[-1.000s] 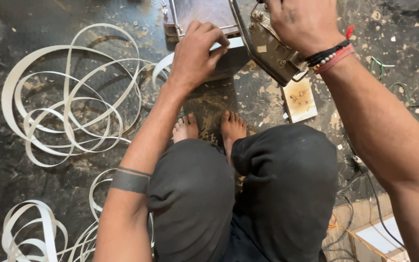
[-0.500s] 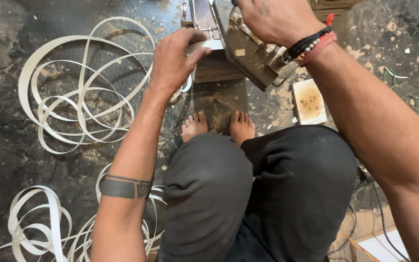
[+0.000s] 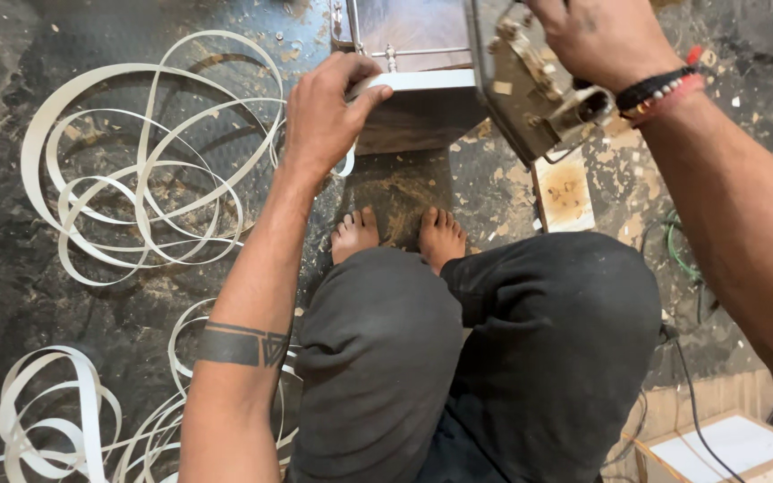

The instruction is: The person sits on the floor and uses a staple gun to attach a white strip to a small wooden frame. They repeatedly position the strip and fire the staple gun along its length, then flip the frame to work on the other side.

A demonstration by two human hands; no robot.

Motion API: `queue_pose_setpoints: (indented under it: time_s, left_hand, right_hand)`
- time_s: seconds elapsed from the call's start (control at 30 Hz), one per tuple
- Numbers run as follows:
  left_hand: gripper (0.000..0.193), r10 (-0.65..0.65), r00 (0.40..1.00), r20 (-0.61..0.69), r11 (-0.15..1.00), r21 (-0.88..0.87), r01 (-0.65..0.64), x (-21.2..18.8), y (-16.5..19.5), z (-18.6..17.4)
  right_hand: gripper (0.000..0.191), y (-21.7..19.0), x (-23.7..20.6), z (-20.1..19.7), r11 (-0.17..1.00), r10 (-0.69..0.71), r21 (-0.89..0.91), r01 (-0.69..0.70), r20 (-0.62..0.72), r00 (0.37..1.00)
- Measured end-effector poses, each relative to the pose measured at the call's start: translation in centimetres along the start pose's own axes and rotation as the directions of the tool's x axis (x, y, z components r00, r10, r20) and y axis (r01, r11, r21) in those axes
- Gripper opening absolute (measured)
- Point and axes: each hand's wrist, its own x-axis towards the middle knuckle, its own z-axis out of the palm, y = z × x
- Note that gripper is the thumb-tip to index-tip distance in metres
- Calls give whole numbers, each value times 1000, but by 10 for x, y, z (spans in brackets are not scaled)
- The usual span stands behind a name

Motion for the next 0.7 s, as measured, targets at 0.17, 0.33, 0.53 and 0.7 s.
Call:
queue_pose_setpoints:
  time_s: [0.17, 0.33, 0.53, 0.7]
  left_hand:
    - [26, -49, 999, -9, 997, -61, 48, -1, -1, 2]
    - [28, -136, 990, 40, 983, -122, 140, -3, -8, 2]
    - [32, -160, 979, 126, 916, -351, 195, -7, -35, 3]
    - [34, -155, 972, 175, 844, -488, 222, -17, -58, -7]
  right_hand:
    - [24, 1, -2, 6, 996, -61, -74, 52, -122, 991]
    - [11, -39, 33, 2, 991, -8, 132, 26, -140, 990]
    - [19, -93, 74, -16, 969, -26, 226, 103, -320, 947]
    - [23, -117, 94, -30, 927, 16, 361, 104, -313, 950]
